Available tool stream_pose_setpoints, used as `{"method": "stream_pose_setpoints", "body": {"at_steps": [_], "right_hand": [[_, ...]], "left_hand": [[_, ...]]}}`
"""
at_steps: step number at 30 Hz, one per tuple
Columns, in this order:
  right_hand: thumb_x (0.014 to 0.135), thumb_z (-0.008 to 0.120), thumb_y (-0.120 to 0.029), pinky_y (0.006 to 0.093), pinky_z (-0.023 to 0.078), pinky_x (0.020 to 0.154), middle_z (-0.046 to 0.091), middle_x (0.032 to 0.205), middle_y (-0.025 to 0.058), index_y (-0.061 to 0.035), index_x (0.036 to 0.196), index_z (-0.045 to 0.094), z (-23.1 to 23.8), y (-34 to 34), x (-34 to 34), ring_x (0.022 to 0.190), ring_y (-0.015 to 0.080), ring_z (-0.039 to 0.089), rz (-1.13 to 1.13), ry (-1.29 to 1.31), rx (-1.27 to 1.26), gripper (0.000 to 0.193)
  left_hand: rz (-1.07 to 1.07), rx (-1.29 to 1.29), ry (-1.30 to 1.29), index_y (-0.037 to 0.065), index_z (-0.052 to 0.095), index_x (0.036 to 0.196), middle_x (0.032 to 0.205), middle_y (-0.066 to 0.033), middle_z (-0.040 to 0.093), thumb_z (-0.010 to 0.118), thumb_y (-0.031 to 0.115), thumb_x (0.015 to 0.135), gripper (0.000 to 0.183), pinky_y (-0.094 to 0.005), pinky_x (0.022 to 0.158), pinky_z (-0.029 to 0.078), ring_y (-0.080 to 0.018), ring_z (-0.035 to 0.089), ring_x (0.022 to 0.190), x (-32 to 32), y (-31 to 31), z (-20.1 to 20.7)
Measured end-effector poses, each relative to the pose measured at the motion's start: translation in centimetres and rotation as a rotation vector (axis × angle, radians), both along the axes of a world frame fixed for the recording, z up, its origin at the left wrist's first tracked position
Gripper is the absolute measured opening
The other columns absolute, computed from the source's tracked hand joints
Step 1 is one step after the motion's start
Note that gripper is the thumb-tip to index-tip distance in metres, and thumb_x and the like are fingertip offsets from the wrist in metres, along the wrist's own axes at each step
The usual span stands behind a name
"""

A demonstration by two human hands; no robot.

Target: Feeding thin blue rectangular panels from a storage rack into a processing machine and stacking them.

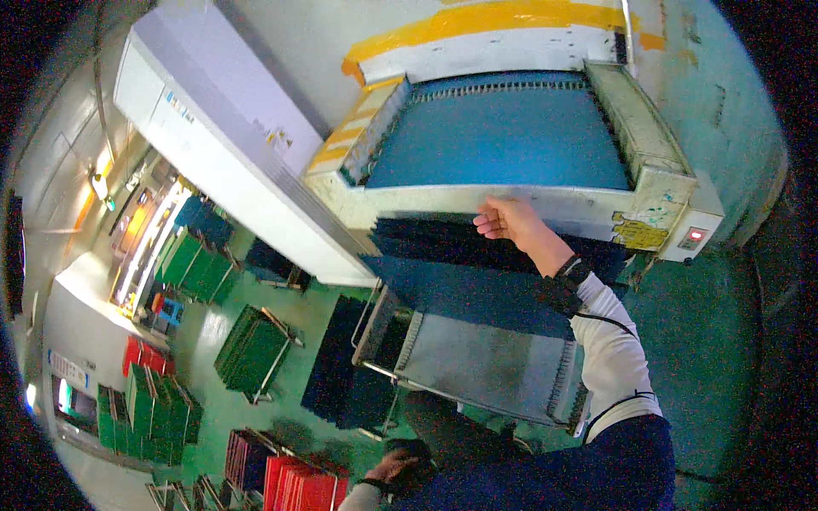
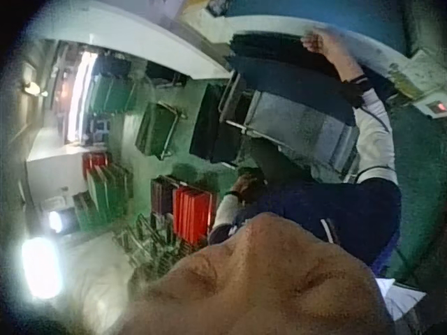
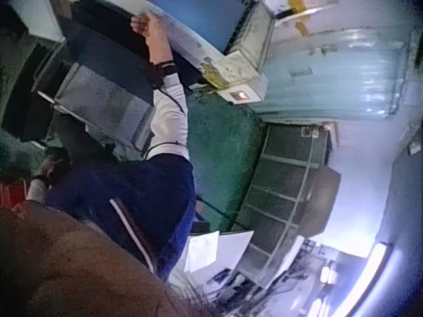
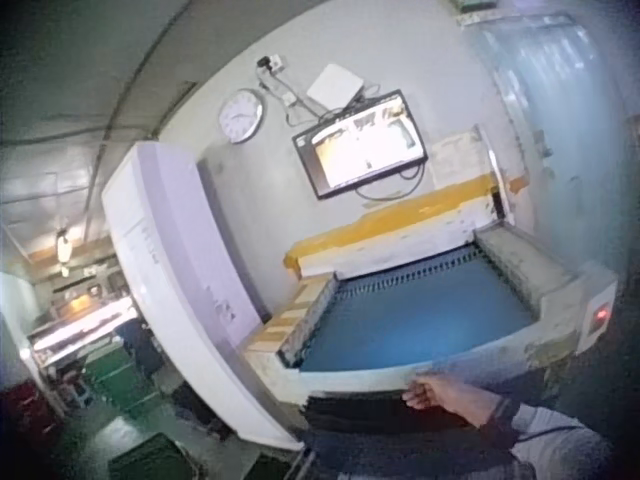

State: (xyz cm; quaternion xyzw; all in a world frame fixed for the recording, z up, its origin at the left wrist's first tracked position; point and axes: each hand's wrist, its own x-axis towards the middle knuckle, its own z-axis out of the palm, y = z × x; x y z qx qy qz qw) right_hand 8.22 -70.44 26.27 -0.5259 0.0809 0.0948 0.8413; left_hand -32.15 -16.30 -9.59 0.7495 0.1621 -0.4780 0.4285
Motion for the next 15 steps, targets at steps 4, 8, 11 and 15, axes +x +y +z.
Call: {"method": "stream_pose_setpoints", "body": {"at_steps": [4, 8, 11, 15], "right_hand": [[0.094, 0.056, -0.032, 0.0322, 0.054, 0.069, 0.070, 0.088, 0.0091, -0.0010, 0.098, 0.067, 0.6, 2.3, -3.6, 0.078, 0.0202, 0.067, 0.123, -0.190, -0.489, 0.033], [0.088, 0.063, -0.022, 0.0339, 0.051, 0.068, 0.068, 0.085, 0.0113, -0.0020, 0.092, 0.070, 0.0, 4.8, -7.4, 0.075, 0.0223, 0.067, 0.066, -0.555, -0.855, 0.021], [0.083, 0.068, -0.017, 0.0401, 0.051, 0.074, 0.065, 0.088, 0.0141, -0.0046, 0.093, 0.068, -0.5, 5.7, -9.1, 0.084, 0.0329, 0.064, -0.043, -0.775, -1.123, 0.016], [0.082, 0.067, -0.013, 0.0403, 0.049, 0.082, 0.065, 0.095, 0.0130, -0.0048, 0.103, 0.066, -1.0, 6.7, -9.6, 0.091, 0.0319, 0.062, -0.099, -0.986, -1.274, 0.023]], "left_hand": [[-0.067, -0.001, -0.111, 0.014, 0.055, 0.136, 0.148, -0.0107, 0.044, 0.068, 0.068, 0.075, 0.083, -0.0376, 0.117, 0.024, -0.0294, 0.027, 0.143, -0.5, 0.7, 0.2], [-0.383, 0.231, -0.184, 0.016, 0.050, 0.141, 0.154, -0.0155, 0.033, 0.067, 0.067, 0.076, 0.084, -0.0397, 0.118, 0.020, -0.0317, 0.018, 0.146, -0.4, 0.7, -0.5], [-0.307, 0.170, -0.334, 0.023, 0.049, 0.142, 0.156, -0.0147, 0.028, 0.065, 0.068, 0.075, 0.082, -0.0435, 0.118, 0.021, -0.0348, 0.016, 0.147, -1.7, 0.6, 0.0], [-0.579, 0.366, -0.251, 0.026, 0.046, 0.144, 0.157, -0.0158, 0.024, 0.067, 0.069, 0.072, 0.087, -0.0521, 0.115, 0.025, -0.0409, 0.020, 0.144, -1.4, -0.4, 2.6]]}}
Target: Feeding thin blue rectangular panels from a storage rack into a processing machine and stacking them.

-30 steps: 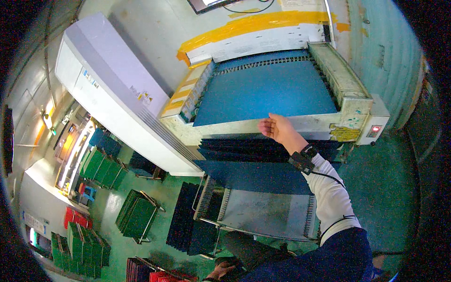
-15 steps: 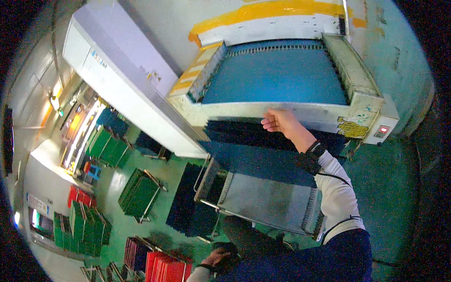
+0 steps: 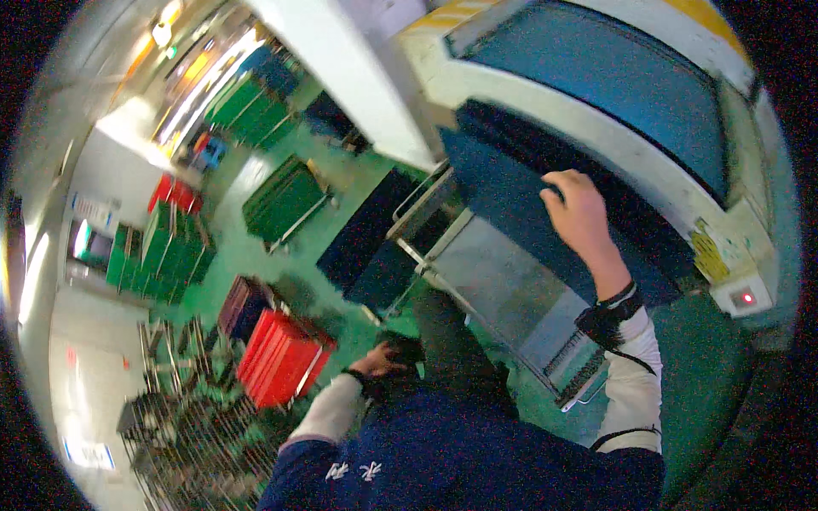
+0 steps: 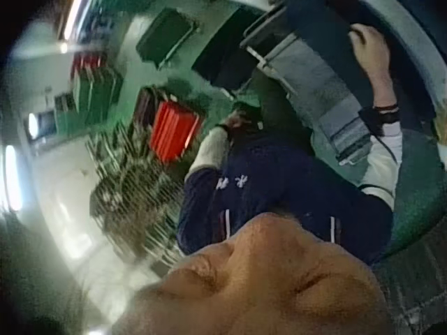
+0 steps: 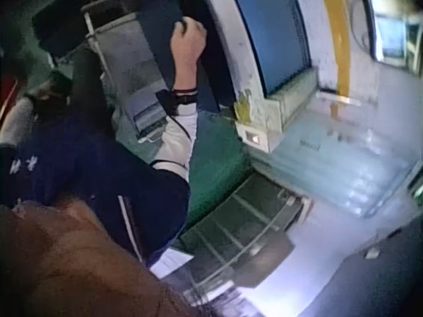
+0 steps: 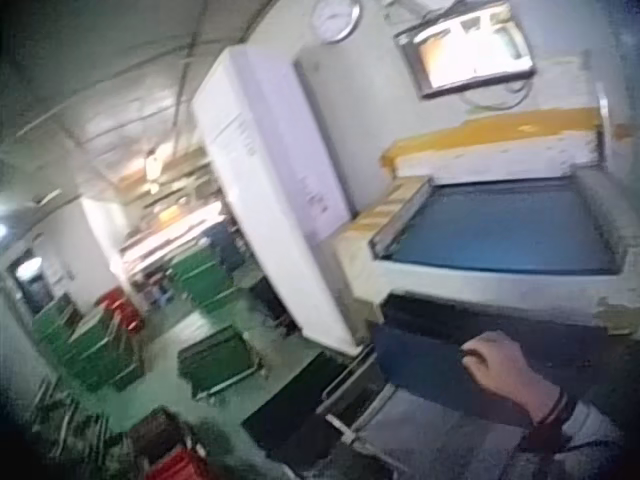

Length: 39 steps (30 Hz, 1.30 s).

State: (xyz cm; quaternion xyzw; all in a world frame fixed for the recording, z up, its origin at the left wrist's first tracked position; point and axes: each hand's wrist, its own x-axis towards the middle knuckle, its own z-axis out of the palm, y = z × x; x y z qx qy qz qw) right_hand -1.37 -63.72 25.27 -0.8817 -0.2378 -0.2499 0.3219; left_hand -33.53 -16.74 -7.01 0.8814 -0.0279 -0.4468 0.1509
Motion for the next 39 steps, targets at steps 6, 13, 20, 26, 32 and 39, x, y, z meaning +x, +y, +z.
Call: {"method": "stream_pose_setpoints", "body": {"at_steps": [6, 13, 20, 26, 32, 39], "right_hand": [[0.084, 0.068, -0.012, 0.0416, 0.050, 0.081, 0.066, 0.099, 0.0128, -0.0055, 0.109, 0.063, -1.4, 1.2, 1.3, 0.093, 0.0336, 0.062, -0.021, 0.119, -0.003, 0.026], [0.086, 0.066, -0.017, 0.0459, 0.050, 0.079, 0.066, 0.093, 0.0180, -0.0039, 0.109, 0.062, -3.1, 1.9, 2.3, 0.091, 0.0383, 0.063, -0.052, 0.202, -0.253, 0.026], [0.088, 0.064, -0.020, 0.0497, 0.049, 0.077, 0.066, 0.094, 0.0208, -0.0008, 0.096, 0.060, -3.2, 1.5, 3.9, 0.091, 0.0403, 0.062, -0.043, 0.261, -0.388, 0.021], [0.088, 0.063, -0.022, 0.0494, 0.049, 0.080, 0.066, 0.095, 0.0223, -0.0011, 0.100, 0.063, -3.9, 0.8, 4.8, 0.092, 0.0401, 0.062, -0.022, 0.221, -0.348, 0.024], [0.088, 0.063, -0.022, 0.0493, 0.049, 0.079, 0.066, 0.094, 0.0222, -0.0003, 0.106, 0.064, -2.8, 0.8, 5.0, 0.090, 0.0403, 0.062, -0.049, 0.316, -0.366, 0.029], [0.082, 0.068, -0.019, 0.0493, 0.048, 0.078, 0.065, 0.092, 0.0217, -0.0014, 0.104, 0.063, -2.7, 1.2, 5.4, 0.090, 0.0399, 0.062, -0.112, 0.331, -0.347, 0.028]], "left_hand": [[0.389, 0.184, -0.010, 0.029, 0.046, 0.143, 0.158, -0.0162, 0.021, 0.072, 0.069, 0.066, 0.090, -0.0564, 0.112, 0.028, -0.0519, 0.021, 0.139, 0.9, -3.3, 6.2], [0.615, 0.255, -0.242, 0.029, 0.042, 0.145, 0.159, -0.0160, 0.016, 0.080, 0.053, 0.066, 0.091, -0.0528, 0.108, 0.038, -0.0509, 0.031, 0.134, 0.9, -2.0, 11.7], [0.848, 0.382, -0.489, 0.029, 0.030, 0.151, 0.157, -0.0186, 0.021, 0.077, 0.053, 0.069, 0.097, -0.0491, 0.104, 0.042, -0.0488, 0.042, 0.128, 1.6, -1.4, 16.2], [0.957, 0.538, -0.543, 0.022, 0.034, 0.148, 0.152, -0.0231, 0.029, 0.076, 0.057, 0.068, 0.097, -0.0491, 0.102, 0.043, -0.0485, 0.046, 0.125, 1.1, 0.8, 17.9], [0.920, 0.578, -0.538, 0.021, 0.037, 0.146, 0.149, -0.0258, 0.030, 0.074, 0.061, 0.067, 0.097, -0.0524, 0.098, 0.046, -0.0506, 0.044, 0.126, 1.0, 1.1, 16.0], [0.900, 0.563, -0.411, 0.019, 0.047, 0.139, 0.135, -0.0201, 0.045, 0.071, 0.065, 0.068, 0.088, -0.0509, 0.094, 0.048, -0.0448, 0.050, 0.119, 4.6, 2.8, 14.3]]}}
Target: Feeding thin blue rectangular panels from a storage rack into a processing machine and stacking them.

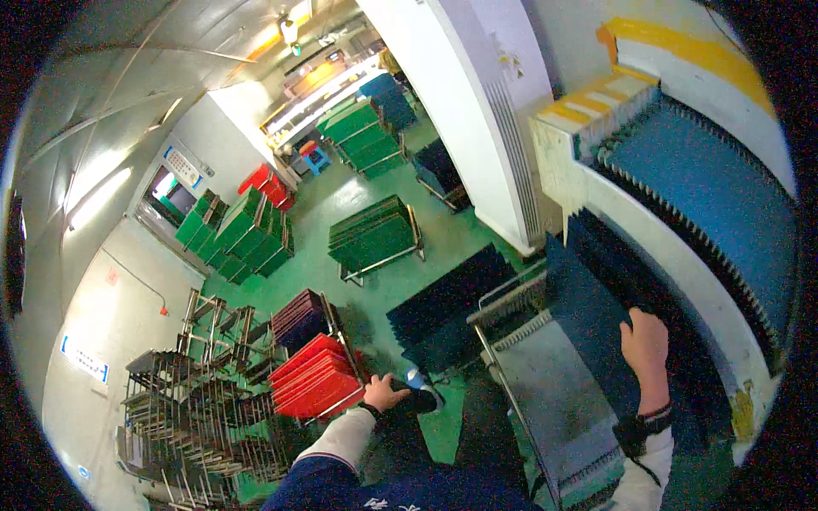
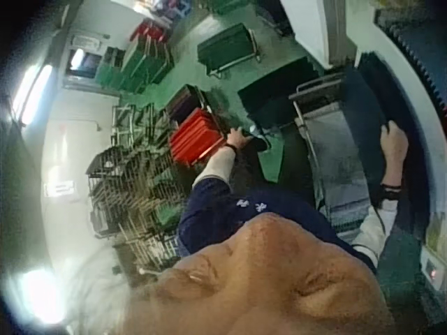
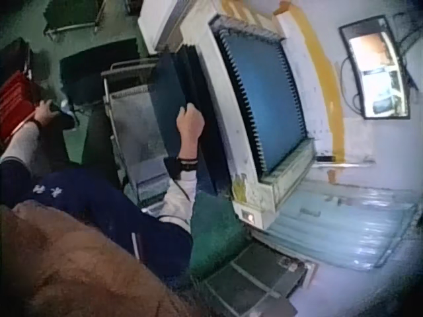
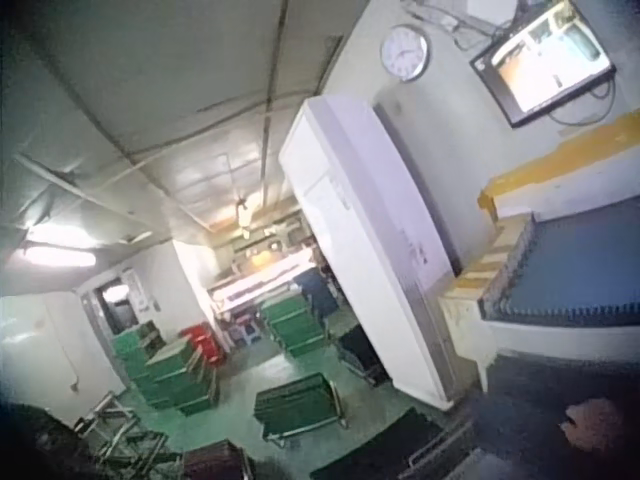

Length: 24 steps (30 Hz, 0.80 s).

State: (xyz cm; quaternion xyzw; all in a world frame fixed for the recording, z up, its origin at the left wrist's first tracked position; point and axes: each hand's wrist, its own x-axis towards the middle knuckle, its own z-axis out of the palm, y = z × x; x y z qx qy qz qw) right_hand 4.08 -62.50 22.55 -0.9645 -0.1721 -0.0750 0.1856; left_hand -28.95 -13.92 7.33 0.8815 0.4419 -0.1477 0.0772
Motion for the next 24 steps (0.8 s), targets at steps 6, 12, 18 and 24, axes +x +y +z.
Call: {"method": "stream_pose_setpoints", "body": {"at_steps": [6, 12, 18, 24], "right_hand": [[0.077, 0.075, -0.021, 0.0475, 0.047, 0.084, 0.064, 0.098, 0.0226, -0.0012, 0.109, 0.063, -1.4, -0.1, 1.2, 0.097, 0.0402, 0.060, -0.093, 0.003, 0.006, 0.040], [0.074, 0.076, -0.021, 0.0466, 0.046, 0.090, 0.063, 0.107, 0.0223, 0.0001, 0.112, 0.063, -2.8, -0.6, 2.2, 0.102, 0.0391, 0.059, -0.179, 0.013, -0.029, 0.045], [0.075, 0.076, -0.024, 0.0458, 0.046, 0.093, 0.063, 0.111, 0.0223, 0.0016, 0.115, 0.062, -3.9, -0.7, 2.7, 0.106, 0.0387, 0.058, -0.177, 0.003, -0.049, 0.049], [0.078, 0.073, -0.024, 0.0461, 0.044, 0.096, 0.062, 0.117, 0.0231, 0.0026, 0.119, 0.061, -3.2, 0.1, 1.5, 0.111, 0.0382, 0.057, -0.171, 0.056, -0.100, 0.051]], "left_hand": [[-0.003, 0.037, -0.050, 0.013, 0.064, 0.120, 0.124, -0.0169, 0.057, 0.066, 0.059, 0.076, 0.064, -0.0497, 0.093, 0.048, -0.0401, 0.053, 0.115, 3.8, 2.7, -1.4], [-0.052, 0.000, -0.037, 0.008, 0.069, 0.110, 0.116, -0.0156, 0.063, 0.063, 0.052, 0.078, 0.054, -0.0504, 0.089, 0.050, -0.0388, 0.057, 0.111, 5.0, 4.5, -2.5], [-0.070, -0.026, -0.128, 0.005, 0.071, 0.101, 0.109, -0.0173, 0.065, 0.062, 0.045, 0.078, 0.047, -0.0519, 0.086, 0.050, -0.0397, 0.059, 0.105, 3.2, 5.1, -2.8], [-0.065, -0.024, -0.232, 0.005, 0.071, 0.099, 0.107, -0.0175, 0.066, 0.062, 0.045, 0.078, 0.046, -0.0526, 0.085, 0.051, -0.0400, 0.060, 0.103, 1.0, 5.3, -3.0]]}}
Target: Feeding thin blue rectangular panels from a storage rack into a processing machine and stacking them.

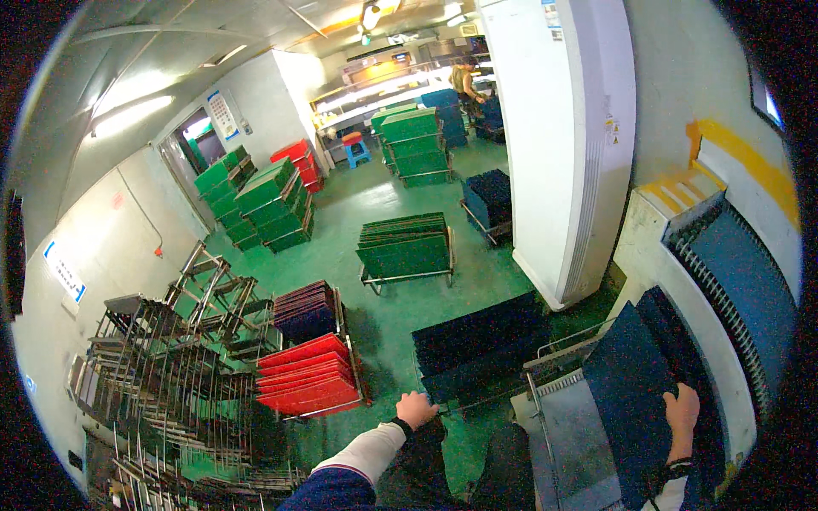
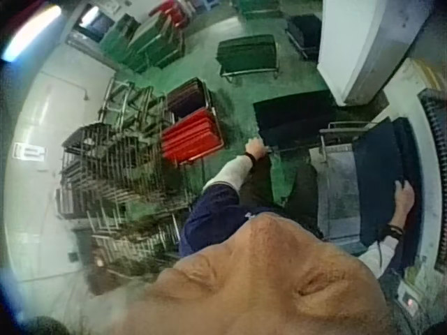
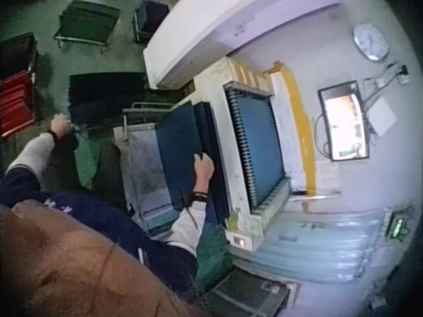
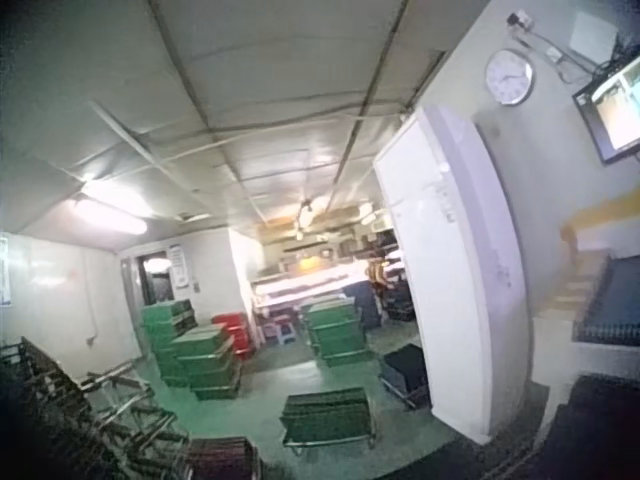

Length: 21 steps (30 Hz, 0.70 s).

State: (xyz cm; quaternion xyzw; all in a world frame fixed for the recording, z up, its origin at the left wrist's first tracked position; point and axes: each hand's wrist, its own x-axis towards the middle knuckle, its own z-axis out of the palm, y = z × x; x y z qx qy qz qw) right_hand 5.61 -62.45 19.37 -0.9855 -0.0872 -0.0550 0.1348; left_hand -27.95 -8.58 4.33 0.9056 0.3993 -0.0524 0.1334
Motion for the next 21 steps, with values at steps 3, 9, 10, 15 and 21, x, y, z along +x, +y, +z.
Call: {"method": "stream_pose_setpoints", "body": {"at_steps": [3, 9, 10, 15, 21], "right_hand": [[0.079, 0.072, -0.024, 0.0459, 0.044, 0.097, 0.061, 0.118, 0.0232, 0.0027, 0.120, 0.060, 0.3, 1.0, -1.6, 0.112, 0.0383, 0.057, -0.002, -0.027, 0.013, 0.051], [0.079, 0.071, -0.024, 0.0448, 0.044, 0.098, 0.062, 0.116, 0.0246, 0.0039, 0.115, 0.063, 1.0, 2.6, -3.8, 0.113, 0.0395, 0.057, -0.014, -0.071, 0.026, 0.047], [0.078, 0.071, -0.026, 0.0447, 0.045, 0.096, 0.062, 0.115, 0.0237, 0.0033, 0.114, 0.063, 1.3, 2.6, -3.4, 0.110, 0.0390, 0.058, 0.019, -0.007, -0.027, 0.047], [0.074, 0.076, -0.027, 0.0446, 0.047, 0.093, 0.063, 0.113, 0.0235, 0.0048, 0.106, 0.063, 2.1, 2.5, -1.5, 0.109, 0.0400, 0.058, -0.058, 0.197, -0.135, 0.047], [0.073, 0.077, -0.025, 0.0430, 0.047, 0.096, 0.062, 0.118, 0.0235, 0.0049, 0.115, 0.061, 1.6, 3.3, -2.7, 0.113, 0.0389, 0.058, -0.121, 0.021, -0.079, 0.054]], "left_hand": [[-0.003, -0.002, -0.024, 0.006, 0.071, 0.100, 0.108, -0.0169, 0.066, 0.061, 0.044, 0.078, 0.045, -0.0523, 0.085, 0.051, -0.0397, 0.060, 0.103, -0.8, 0.1, -0.1], [0.008, -0.010, -0.093, 0.006, 0.070, 0.103, 0.109, -0.0158, 0.065, 0.062, 0.044, 0.078, 0.046, -0.0511, 0.086, 0.051, -0.0388, 0.058, 0.106, -2.6, 0.5, -0.2], [0.014, -0.006, -0.102, 0.006, 0.070, 0.103, 0.110, -0.0157, 0.065, 0.063, 0.044, 0.078, 0.046, -0.0509, 0.086, 0.051, -0.0386, 0.058, 0.107, -2.9, 0.6, -0.3], [0.002, 0.008, -0.144, 0.006, 0.070, 0.098, 0.105, -0.0165, 0.066, 0.061, 0.049, 0.078, 0.049, -0.0507, 0.084, 0.052, -0.0401, 0.059, 0.103, -3.8, 0.8, -0.7], [0.018, -0.033, -0.136, 0.005, 0.072, 0.101, 0.109, -0.0160, 0.065, 0.062, 0.043, 0.077, 0.045, -0.0513, 0.086, 0.050, -0.0387, 0.058, 0.106, -3.6, 1.0, -0.9]]}}
